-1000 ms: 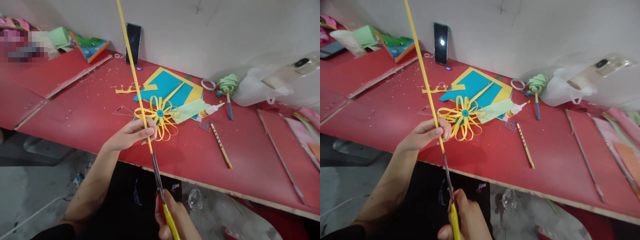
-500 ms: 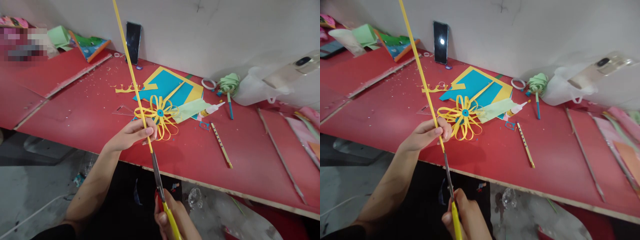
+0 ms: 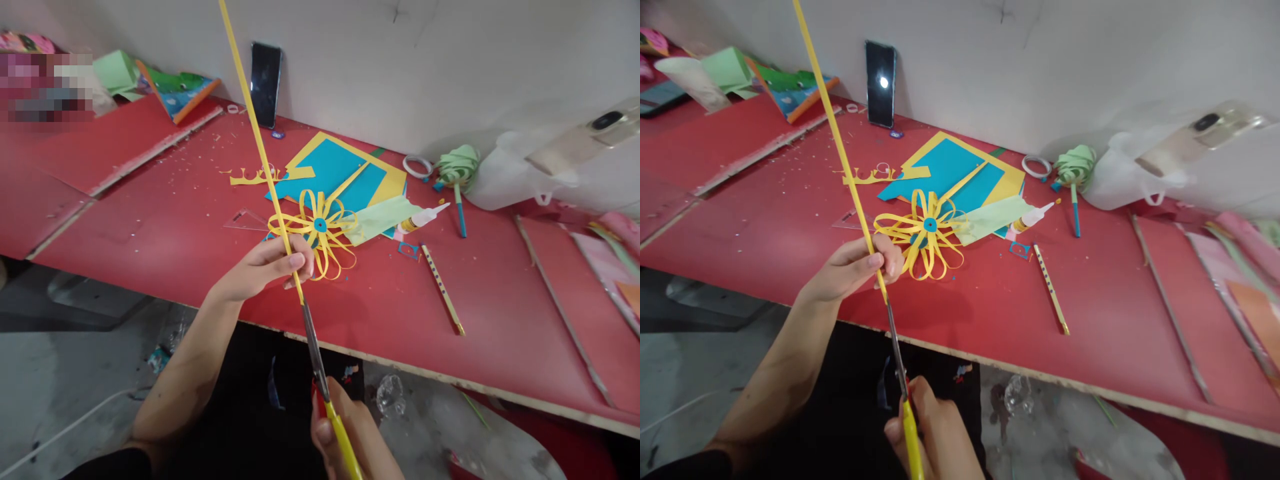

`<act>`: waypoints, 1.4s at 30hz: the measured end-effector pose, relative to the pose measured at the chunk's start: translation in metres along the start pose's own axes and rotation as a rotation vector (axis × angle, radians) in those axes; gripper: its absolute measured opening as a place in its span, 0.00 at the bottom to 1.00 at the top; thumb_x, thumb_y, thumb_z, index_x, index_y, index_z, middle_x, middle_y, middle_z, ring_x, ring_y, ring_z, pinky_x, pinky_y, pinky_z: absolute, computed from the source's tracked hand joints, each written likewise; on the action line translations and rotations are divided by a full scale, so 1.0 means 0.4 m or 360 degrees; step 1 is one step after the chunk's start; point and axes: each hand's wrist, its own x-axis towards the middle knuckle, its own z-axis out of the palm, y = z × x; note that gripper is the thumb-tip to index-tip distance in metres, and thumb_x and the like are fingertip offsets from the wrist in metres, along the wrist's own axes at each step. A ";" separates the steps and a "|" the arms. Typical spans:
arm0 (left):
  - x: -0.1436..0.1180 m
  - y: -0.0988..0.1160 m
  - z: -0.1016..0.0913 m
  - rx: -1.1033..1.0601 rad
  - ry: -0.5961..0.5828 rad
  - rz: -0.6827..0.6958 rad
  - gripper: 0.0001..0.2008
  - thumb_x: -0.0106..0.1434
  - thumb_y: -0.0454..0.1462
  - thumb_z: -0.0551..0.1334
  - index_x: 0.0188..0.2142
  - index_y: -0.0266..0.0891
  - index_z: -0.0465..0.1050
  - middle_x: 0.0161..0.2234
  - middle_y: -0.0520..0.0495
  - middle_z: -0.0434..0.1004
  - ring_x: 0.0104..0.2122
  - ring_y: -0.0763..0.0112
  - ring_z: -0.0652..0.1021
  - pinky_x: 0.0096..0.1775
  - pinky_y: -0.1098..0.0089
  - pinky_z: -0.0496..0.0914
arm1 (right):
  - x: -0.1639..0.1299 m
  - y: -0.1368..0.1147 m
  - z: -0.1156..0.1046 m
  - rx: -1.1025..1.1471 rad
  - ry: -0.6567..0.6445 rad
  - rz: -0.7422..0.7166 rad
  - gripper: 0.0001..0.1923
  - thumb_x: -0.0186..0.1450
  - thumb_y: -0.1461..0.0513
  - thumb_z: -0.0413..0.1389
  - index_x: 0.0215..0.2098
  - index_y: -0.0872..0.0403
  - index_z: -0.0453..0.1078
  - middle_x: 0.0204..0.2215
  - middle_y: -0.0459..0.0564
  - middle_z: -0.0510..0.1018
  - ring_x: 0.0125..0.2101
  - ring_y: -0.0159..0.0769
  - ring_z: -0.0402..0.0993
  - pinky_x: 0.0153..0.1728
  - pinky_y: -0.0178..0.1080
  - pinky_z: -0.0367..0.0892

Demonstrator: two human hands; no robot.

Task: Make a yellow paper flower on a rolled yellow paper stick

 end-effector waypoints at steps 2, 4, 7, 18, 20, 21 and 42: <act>-0.001 -0.002 -0.001 -0.0017 0.0000 -0.0008 0.10 0.68 0.40 0.57 0.34 0.37 0.69 0.26 0.50 0.66 0.25 0.76 0.66 0.26 0.74 0.63 | 0.002 -0.001 -0.005 0.0015 -0.0035 0.0025 0.27 0.62 0.38 0.49 0.32 0.53 0.67 0.18 0.44 0.64 0.17 0.28 0.60 0.17 0.30 0.56; -0.001 -0.005 -0.001 -0.0042 0.0005 -0.0021 0.10 0.68 0.40 0.57 0.34 0.37 0.69 0.26 0.50 0.66 0.25 0.76 0.66 0.26 0.73 0.63 | 0.003 -0.002 -0.008 0.0030 -0.0047 0.0019 0.27 0.62 0.38 0.50 0.32 0.52 0.67 0.18 0.44 0.64 0.18 0.29 0.61 0.19 0.31 0.57; 0.000 -0.006 0.000 -0.0084 0.0020 -0.0041 0.10 0.68 0.40 0.57 0.34 0.36 0.69 0.26 0.50 0.66 0.25 0.76 0.66 0.26 0.73 0.63 | 0.003 -0.005 -0.007 0.0029 -0.0044 -0.0016 0.27 0.62 0.38 0.49 0.34 0.52 0.67 0.19 0.44 0.63 0.20 0.30 0.62 0.21 0.31 0.59; 0.002 -0.006 0.003 -0.0141 0.0048 -0.0090 0.10 0.68 0.40 0.57 0.34 0.36 0.70 0.26 0.51 0.67 0.23 0.78 0.66 0.25 0.74 0.61 | 0.002 0.004 -0.006 0.0117 -0.0092 -0.0012 0.24 0.64 0.40 0.50 0.37 0.51 0.67 0.21 0.45 0.67 0.20 0.31 0.64 0.20 0.32 0.60; 0.000 -0.008 0.002 -0.0147 0.0056 -0.0089 0.10 0.68 0.40 0.57 0.35 0.36 0.70 0.27 0.50 0.67 0.23 0.78 0.66 0.25 0.74 0.61 | 0.002 0.008 -0.007 0.0125 -0.0089 -0.0031 0.23 0.64 0.41 0.50 0.37 0.51 0.67 0.21 0.45 0.67 0.20 0.31 0.64 0.19 0.32 0.60; 0.000 -0.008 0.002 -0.0151 0.0058 -0.0090 0.10 0.68 0.40 0.57 0.35 0.36 0.71 0.27 0.50 0.67 0.23 0.78 0.66 0.25 0.74 0.61 | 0.002 0.009 -0.007 0.0120 -0.0086 -0.0043 0.22 0.64 0.41 0.50 0.37 0.51 0.67 0.21 0.45 0.67 0.21 0.32 0.65 0.20 0.31 0.60; 0.000 -0.009 0.002 -0.0155 0.0051 -0.0088 0.09 0.69 0.40 0.57 0.35 0.36 0.70 0.27 0.51 0.66 0.24 0.78 0.66 0.25 0.74 0.60 | 0.000 -0.025 0.012 -0.0063 0.0057 0.0096 0.28 0.63 0.37 0.47 0.35 0.52 0.67 0.20 0.44 0.67 0.18 0.29 0.61 0.16 0.29 0.54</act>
